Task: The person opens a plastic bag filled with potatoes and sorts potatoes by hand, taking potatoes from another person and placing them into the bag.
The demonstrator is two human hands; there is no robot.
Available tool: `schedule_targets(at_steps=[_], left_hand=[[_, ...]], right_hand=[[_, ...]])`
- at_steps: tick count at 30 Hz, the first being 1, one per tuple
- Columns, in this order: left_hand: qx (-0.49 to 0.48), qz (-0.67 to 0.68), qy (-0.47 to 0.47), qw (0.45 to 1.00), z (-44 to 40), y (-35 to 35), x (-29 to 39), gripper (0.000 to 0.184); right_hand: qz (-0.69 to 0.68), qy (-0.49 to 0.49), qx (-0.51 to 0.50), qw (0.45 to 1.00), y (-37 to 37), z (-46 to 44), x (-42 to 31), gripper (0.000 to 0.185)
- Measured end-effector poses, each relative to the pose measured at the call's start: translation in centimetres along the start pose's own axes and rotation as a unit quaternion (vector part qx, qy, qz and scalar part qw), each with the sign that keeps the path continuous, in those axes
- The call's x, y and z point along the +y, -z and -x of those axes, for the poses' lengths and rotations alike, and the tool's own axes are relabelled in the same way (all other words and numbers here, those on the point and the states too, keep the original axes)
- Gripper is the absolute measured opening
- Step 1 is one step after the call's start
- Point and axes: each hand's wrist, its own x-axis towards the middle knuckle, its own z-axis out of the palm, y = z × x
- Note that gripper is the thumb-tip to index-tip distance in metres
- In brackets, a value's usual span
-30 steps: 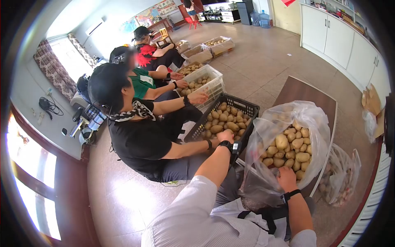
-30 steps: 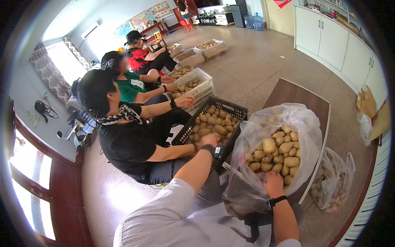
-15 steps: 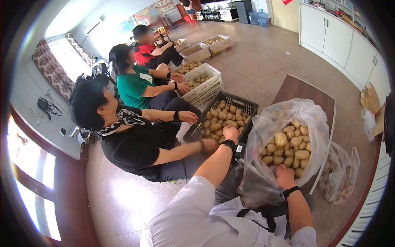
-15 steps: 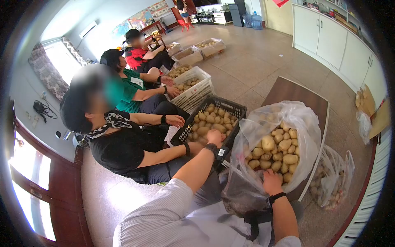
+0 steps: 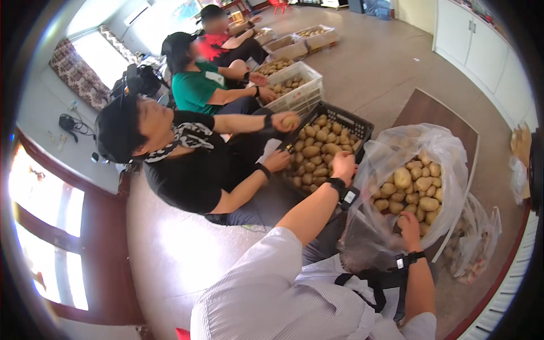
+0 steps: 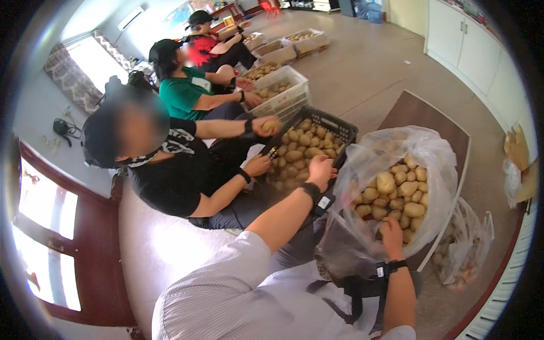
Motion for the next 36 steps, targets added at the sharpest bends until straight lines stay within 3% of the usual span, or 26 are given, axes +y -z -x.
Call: schedule_targets(at_steps=[1,2,4,6,9,12,14,19,21,22,24,31,34,36], left_hand=[[-0.012,-0.008,-0.006,1.0,0.7,-0.1,0.1,0.036],[-0.029,-0.016,-0.015,0.999,1.3,-0.5,0.3,0.034],[-0.044,-0.023,-0.023,0.998,2.4,-1.5,0.3,0.032],[-0.11,-0.057,-0.012,0.992,3.2,-2.4,-0.4,0.032],[-0.186,-0.097,0.0,0.978,4.6,-4.2,-2.2,0.035],[-0.27,-0.174,0.02,0.947,6.2,-4.9,-3.8,0.04],[-0.341,-0.253,-0.023,0.905,7.0,-5.6,-4.9,0.046],[-0.392,-0.28,-0.03,0.876,7.7,-6.0,-5.9,0.055],[-0.417,-0.275,0.027,0.866,8.0,-6.0,-5.5,0.056],[-0.42,-0.277,0.025,0.864,8.4,-5.9,-4.9,0.056],[-0.422,-0.3,0.064,0.853,8.9,-5.9,-4.1,0.052],[-0.459,-0.271,0.083,0.842,7.1,-5.9,-6.2,0.041],[-0.429,-0.242,0.071,0.868,8.1,-5.8,-4.6,0.036],[-0.373,-0.201,0.089,0.901,8.0,-5.9,-4.1,0.035]], right_hand=[[-0.195,-0.156,-0.034,0.968,0.9,-0.2,-0.6,0.037],[-0.374,-0.303,-0.063,0.874,2.0,-0.6,-1.2,0.038],[-0.433,-0.313,-0.039,0.844,2.2,-0.9,-2.5,0.033],[-0.557,-0.31,-0.045,0.769,2.3,-0.9,-2.1,0.039],[-0.611,-0.279,-0.054,0.739,2.3,-0.9,-2.8,0.037],[-0.625,-0.245,-0.071,0.738,2.5,-1.1,-3.7,0.033],[-0.619,-0.238,-0.077,0.745,2.3,-1.2,-4.1,0.031],[-0.599,-0.245,-0.087,0.757,2.4,-1.2,-5.0,0.032],[-0.548,-0.253,-0.096,0.792,2.5,-1.2,-5.5,0.034],[-0.549,-0.252,-0.092,0.792,2.3,-1.2,-5.3,0.034],[-0.457,-0.249,-0.087,0.85,1.6,-1.1,-4.8,0.036],[-0.388,-0.179,-0.087,0.9,1.1,-1.0,-4.2,0.035],[-0.338,-0.159,-0.086,0.924,0.8,-0.7,-3.7,0.03],[-0.174,-0.115,-0.049,0.977,0.6,-0.2,-3.7,0.025]])
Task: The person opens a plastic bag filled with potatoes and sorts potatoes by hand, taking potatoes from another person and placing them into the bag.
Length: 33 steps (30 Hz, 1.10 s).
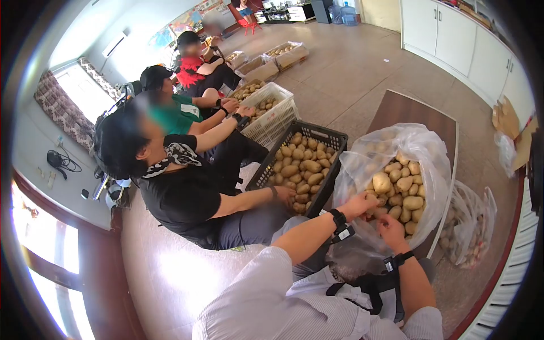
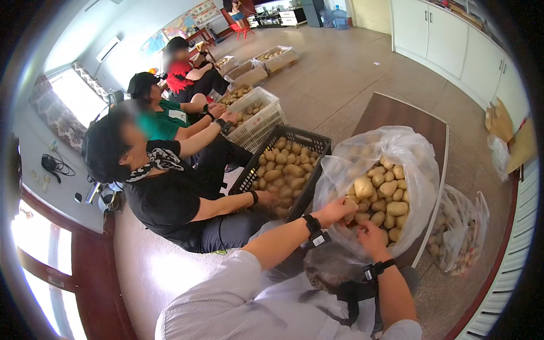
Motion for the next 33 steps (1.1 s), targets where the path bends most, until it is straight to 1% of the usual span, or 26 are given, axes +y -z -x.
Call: schedule_targets(at_steps=[1,2,3,4,6,7,9,10,12,14,15,17,19,20,21,24,28,30,33], left_hand=[[-0.002,-0.001,-0.001,1.0,-0.3,0.3,0.0,0.035],[0.022,0.03,-0.006,0.999,-0.5,0.7,0.0,0.036],[0.045,0.062,-0.009,0.997,-0.5,0.9,0.3,0.037],[0.044,0.062,-0.009,0.997,-0.5,1.1,0.5,0.037],[0.109,0.096,-0.004,0.989,-0.7,1.9,0.7,0.036],[0.108,0.096,-0.004,0.989,-1.1,2.4,0.5,0.036],[0.131,0.178,-0.022,0.975,-1.4,3.5,0.7,0.037],[0.13,0.178,-0.022,0.975,-1.3,3.8,0.9,0.037],[0.2,0.174,-0.012,0.964,-1.3,4.7,1.2,0.035],[0.191,0.193,-0.016,0.962,-1.5,5.8,1.2,0.035],[0.208,0.207,-0.012,0.956,-1.5,6.3,1.4,0.034],[0.246,0.229,-0.01,0.942,-1.3,7.1,1.7,0.034],[0.241,0.243,-0.013,0.94,-1.9,8.7,1.2,0.034],[0.236,0.257,-0.015,0.937,-2.4,9.6,0.8,0.035],[0.243,0.255,-0.016,0.936,-2.7,10.3,0.5,0.037],[0.257,0.241,-0.004,0.936,-3.5,12.8,-0.4,0.038],[0.286,0.269,0.023,0.919,-1.9,14.2,0.2,0.032],[0.295,0.27,0.02,0.916,-1.6,15.0,-0.2,0.031],[0.331,0.253,0.019,0.909,-2.4,16.4,-1.4,0.031]], right_hand=[[0.0,0.001,0.002,1.0,0.2,0.2,-0.1,0.025],[0.107,0.036,-0.003,0.994,0.5,0.6,-0.1,0.024],[0.212,0.071,-0.009,0.975,0.7,0.9,-0.3,0.023],[0.213,0.07,-0.008,0.975,0.7,1.1,-0.2,0.023],[0.257,0.058,-0.029,0.964,0.8,1.5,-0.4,0.024],[0.258,0.058,-0.028,0.964,0.9,1.5,-0.6,0.024],[0.341,0.045,-0.062,0.937,1.0,1.6,-0.9,0.027],[0.341,0.044,-0.061,0.937,1.0,1.7,-1.0,0.027],[0.37,0.046,-0.046,0.927,1.0,1.9,-1.0,0.022],[0.396,0.041,-0.03,0.917,0.7,1.9,0.0,0.021],[0.42,0.036,-0.015,0.907,0.6,1.8,0.5,0.021],[0.439,0.028,-0.025,0.898,0.7,1.6,1.5,0.02],[0.458,0.019,-0.033,0.888,0.8,1.6,1.4,0.019],[0.459,-0.006,-0.04,0.888,0.8,1.7,1.0,0.021],[0.459,-0.031,-0.047,0.887,0.8,1.7,0.5,0.023],[0.452,-0.052,-0.073,0.887,1.0,1.9,-0.4,0.028],[0.428,-0.059,-0.093,0.897,1.1,1.8,-0.2,0.032],[0.42,-0.064,-0.117,0.898,1.3,1.9,-0.9,0.036],[0.419,-0.052,-0.124,0.898,1.1,1.6,0.4,0.039]])
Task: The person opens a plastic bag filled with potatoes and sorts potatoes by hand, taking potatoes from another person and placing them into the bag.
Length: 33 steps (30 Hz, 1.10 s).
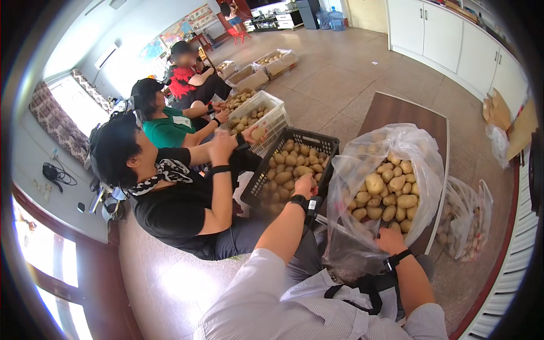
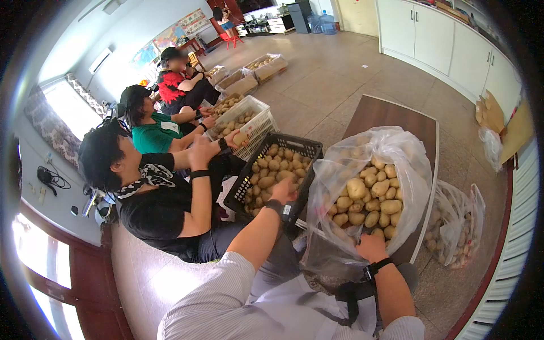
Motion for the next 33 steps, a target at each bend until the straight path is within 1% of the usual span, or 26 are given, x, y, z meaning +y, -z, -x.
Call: schedule_targets(at_steps=[4,5,7,8,9,10,12,13,15,16,17,18,19,20,21,22,23,25,26,27,28,29,31,32,33], left_hand=[[0.025,-0.015,0.02,0.999,-2.7,1.0,-0.5,0.031],[0.002,-0.095,0.001,0.995,-4.1,1.6,-1.0,0.026],[-0.022,-0.176,-0.019,0.984,-4.1,2.3,-0.9,0.022],[-0.05,-0.415,-0.145,0.897,-4.0,3.0,-0.8,0.016],[-0.074,-0.62,-0.26,0.736,-3.7,3.4,-0.8,0.012],[-0.074,-0.621,-0.261,0.736,-3.5,3.4,-0.9,0.012],[-0.035,-0.607,-0.321,0.726,-2.9,3.5,-1.1,0.015],[-0.036,-0.607,-0.322,0.726,-2.7,3.3,-0.9,0.015],[-0.033,-0.58,-0.251,0.774,-2.7,3.0,-0.7,0.009],[-0.034,-0.581,-0.251,0.774,-2.8,2.9,-0.8,0.009],[-0.029,-0.473,-0.211,0.855,-2.9,2.8,-1.0,0.009],[-0.023,-0.357,-0.167,0.919,-2.4,2.5,-0.8,0.01],[-0.024,-0.357,-0.167,0.919,-1.9,2.2,-0.5,0.01],[-0.006,-0.251,-0.093,0.963,-1.4,1.8,-0.1,0.011],[0.013,-0.14,-0.018,0.99,-0.8,1.4,0.3,0.012],[0.013,-0.14,-0.018,0.99,-2.2,2.1,-0.5,0.012],[-0.003,-0.189,-0.07,0.979,-5.1,3.3,-1.9,0.011],[-0.021,-0.238,-0.121,0.963,-4.4,3.3,-1.7,0.011],[-0.022,-0.425,-0.222,0.877,-4.0,3.6,-1.6,0.011],[-0.023,-0.591,-0.31,0.745,-2.6,3.5,-1.1,0.011],[-0.024,-0.591,-0.31,0.745,-2.0,3.4,-0.7,0.011],[-0.026,-0.631,-0.299,0.716,-1.5,3.2,-0.1,0.013],[-0.029,-0.669,-0.287,0.685,-2.8,3.3,-0.7,0.015],[-0.024,-0.578,-0.245,0.778,-3.4,3.3,-0.9,0.02],[-0.023,-0.529,-0.221,0.819,-3.1,3.2,-0.7,0.022]], right_hand=[[-0.001,0.032,-0.007,0.999,-1.0,-0.6,0.8,0.034],[-0.007,0.031,-0.013,0.999,-0.9,-0.6,0.7,0.034],[-0.013,0.029,-0.02,0.999,-1.3,-0.6,1.0,0.035],[-0.023,0.028,-0.021,0.999,-1.5,-0.7,1.1,0.036],[-0.033,0.028,-0.021,0.999,-1.6,-0.7,1.1,0.037],[-0.034,0.028,-0.021,0.999,-1.6,-0.7,1.1,0.037],[-0.052,0.046,-0.046,0.996,-1.4,-0.5,1.1,0.038],[-0.053,0.045,-0.046,0.996,-1.2,-0.4,1.0,0.038],[-0.031,0.039,-0.07,0.996,-0.7,0.0,0.6,0.034],[-0.031,0.038,-0.07,0.996,-0.5,0.2,0.4,0.034],[-0.026,0.043,-0.065,0.997,-0.3,0.4,0.1,0.035],[-0.02,0.047,-0.06,0.997,-0.1,0.6,-0.1,0.036],[-0.02,0.046,-0.06,0.997,0.0,0.9,-0.4,0.036],[-0.02,0.044,-0.034,0.998,0.2,1.2,-0.5,0.038],[-0.02,0.042,-0.008,0.999,0.3,1.3,-0.7,0.039],[-0.02,0.042,-0.008,0.999,0.0,1.1,-0.4,0.039],[-0.025,0.044,0.004,0.999,-0.8,0.4,0.0,0.041],[-0.031,0.044,0.016,0.998,-1.6,-0.4,0.7,0.042],[-0.046,0.026,0.042,0.998,-2.0,-0.7,1.0,0.041],[-0.053,0.017,0.054,0.997,-2.0,-0.6,1.0,0.041],[-0.061,0.007,0.067,0.996,-1.6,-0.4,0.8,0.04],[-0.081,0.0,0.077,0.994,-1.2,-0.1,0.7,0.039],[-0.101,-0.009,0.086,0.991,-0.8,0.0,0.7,0.038],[-0.117,-0.002,0.082,0.99,-0.6,0.1,0.8,0.037],[-0.124,0.002,0.079,0.989,-0.4,0.1,0.8,0.036]])
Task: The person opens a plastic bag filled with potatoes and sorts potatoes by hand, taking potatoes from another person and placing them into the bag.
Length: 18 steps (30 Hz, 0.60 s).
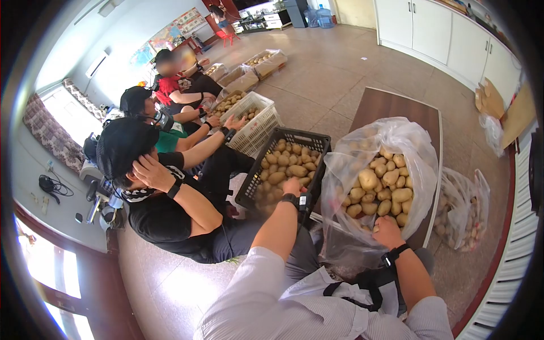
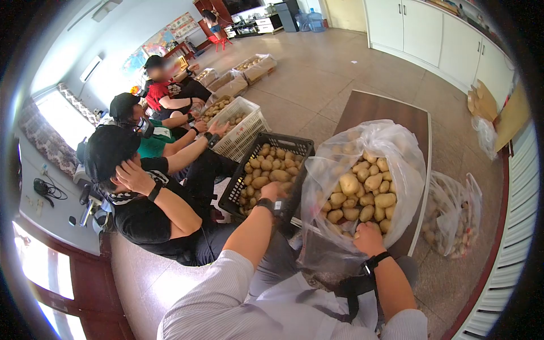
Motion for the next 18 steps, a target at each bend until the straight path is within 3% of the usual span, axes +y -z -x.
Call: schedule_targets(at_steps=[1,4,7,8,9,12,16,18], left_hand=[[0.003,0.062,0.028,0.998,0.2,0.2,0.3,0.025],[-0.027,0.036,0.016,0.999,0.0,0.1,-0.3,0.034],[0.035,0.06,0.026,0.997,-0.3,-0.1,-1.4,0.035],[0.035,-0.135,-0.02,0.99,-0.3,-0.1,-1.7,0.032],[0.034,-0.325,-0.066,0.943,-0.3,0.0,-1.8,0.03],[0.019,-0.278,0.016,0.96,-0.7,0.1,-2.1,0.028],[0.037,-0.307,-0.011,0.951,-0.5,0.1,-1.5,0.024],[-0.031,-0.388,-0.017,0.921,0.7,0.7,1.4,0.023]], right_hand=[[-0.008,0.002,-0.003,1.0,0.2,0.0,-0.1,0.036],[-0.038,0.029,0.005,0.999,0.4,-0.2,0.0,0.037],[-0.06,0.038,0.014,0.997,0.2,-0.4,-0.1,0.039],[-0.081,0.037,0.025,0.996,0.1,-0.5,0.0,0.039],[-0.102,0.036,0.037,0.993,0.1,-0.5,0.0,0.038],[-0.139,0.022,0.054,0.989,0.0,-0.7,0.0,0.036],[-0.155,0.038,0.088,0.983,-0.1,-0.8,0.1,0.036],[-0.212,0.005,0.081,0.974,0.1,-1.1,-0.1,0.036]])
